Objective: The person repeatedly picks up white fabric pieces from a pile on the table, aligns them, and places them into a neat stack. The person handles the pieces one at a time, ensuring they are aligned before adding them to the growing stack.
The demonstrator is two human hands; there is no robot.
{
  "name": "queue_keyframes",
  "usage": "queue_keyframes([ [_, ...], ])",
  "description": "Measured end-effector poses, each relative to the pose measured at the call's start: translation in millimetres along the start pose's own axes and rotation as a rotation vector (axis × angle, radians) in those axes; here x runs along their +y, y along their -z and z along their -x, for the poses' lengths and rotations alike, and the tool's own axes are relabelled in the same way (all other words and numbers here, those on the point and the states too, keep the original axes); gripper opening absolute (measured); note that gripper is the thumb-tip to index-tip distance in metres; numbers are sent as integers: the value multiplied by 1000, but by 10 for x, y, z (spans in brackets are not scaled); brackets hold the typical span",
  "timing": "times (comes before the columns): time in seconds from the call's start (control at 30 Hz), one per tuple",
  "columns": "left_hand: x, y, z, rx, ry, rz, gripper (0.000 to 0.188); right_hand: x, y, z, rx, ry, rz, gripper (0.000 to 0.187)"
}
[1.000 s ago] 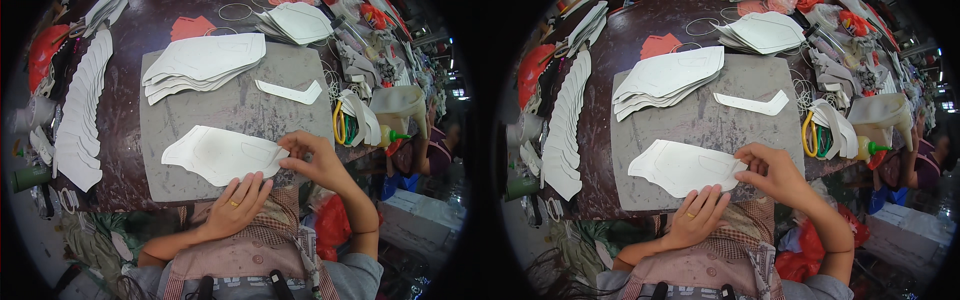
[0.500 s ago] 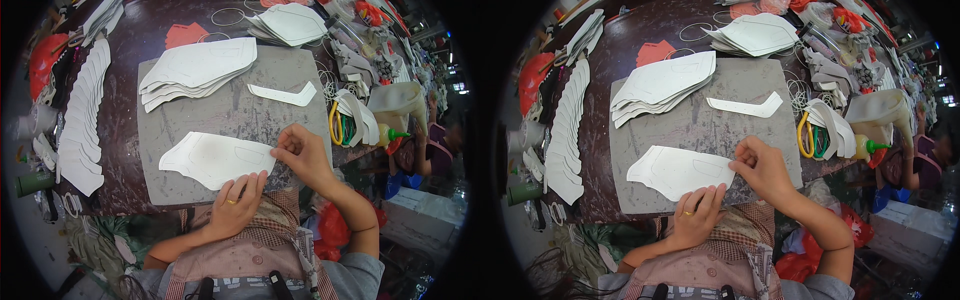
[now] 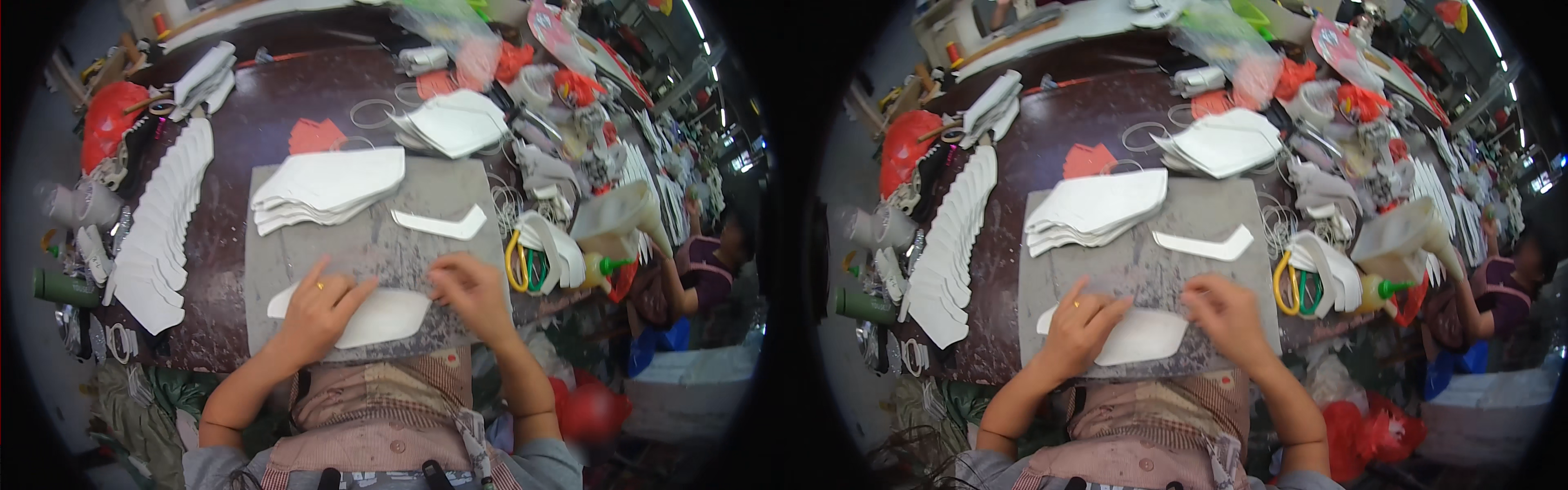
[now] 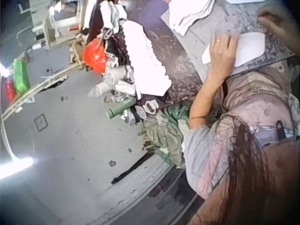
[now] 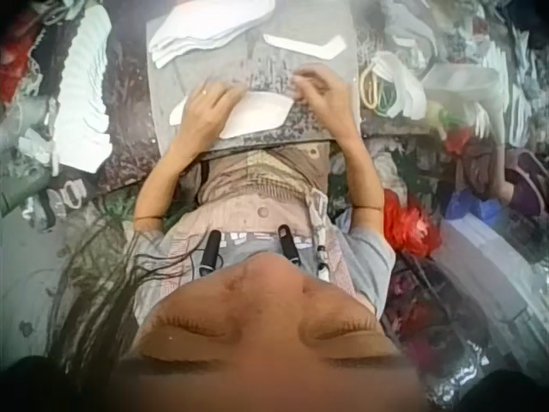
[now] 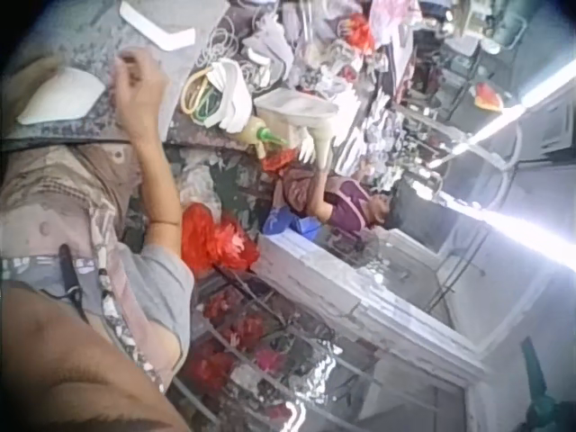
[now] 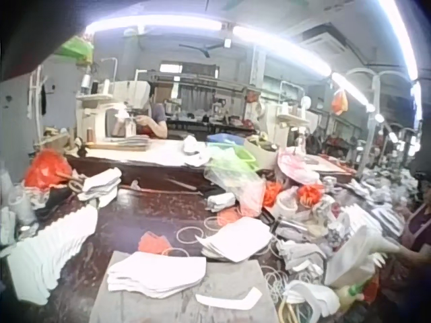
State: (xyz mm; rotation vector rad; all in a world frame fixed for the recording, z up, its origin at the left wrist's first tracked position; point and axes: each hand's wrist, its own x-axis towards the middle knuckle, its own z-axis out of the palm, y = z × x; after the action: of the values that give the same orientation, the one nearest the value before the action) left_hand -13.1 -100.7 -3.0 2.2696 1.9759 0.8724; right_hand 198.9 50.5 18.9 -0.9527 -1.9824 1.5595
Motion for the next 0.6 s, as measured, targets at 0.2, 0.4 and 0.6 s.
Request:
queue_keyframes([
  [0.2, -454, 534, -987, 390, -4, 79, 24, 364, 288, -723, 246, 603, 779, 29],
  [0.4, -1544, -89, -1005, 315, 122, -108, 32, 430, 65, -710, 105, 699, 814, 30],
  [0.6, -940, 832, -227, 463, 318, -270, 47, 303, 61, -549, 231, 722, 992, 24],
])
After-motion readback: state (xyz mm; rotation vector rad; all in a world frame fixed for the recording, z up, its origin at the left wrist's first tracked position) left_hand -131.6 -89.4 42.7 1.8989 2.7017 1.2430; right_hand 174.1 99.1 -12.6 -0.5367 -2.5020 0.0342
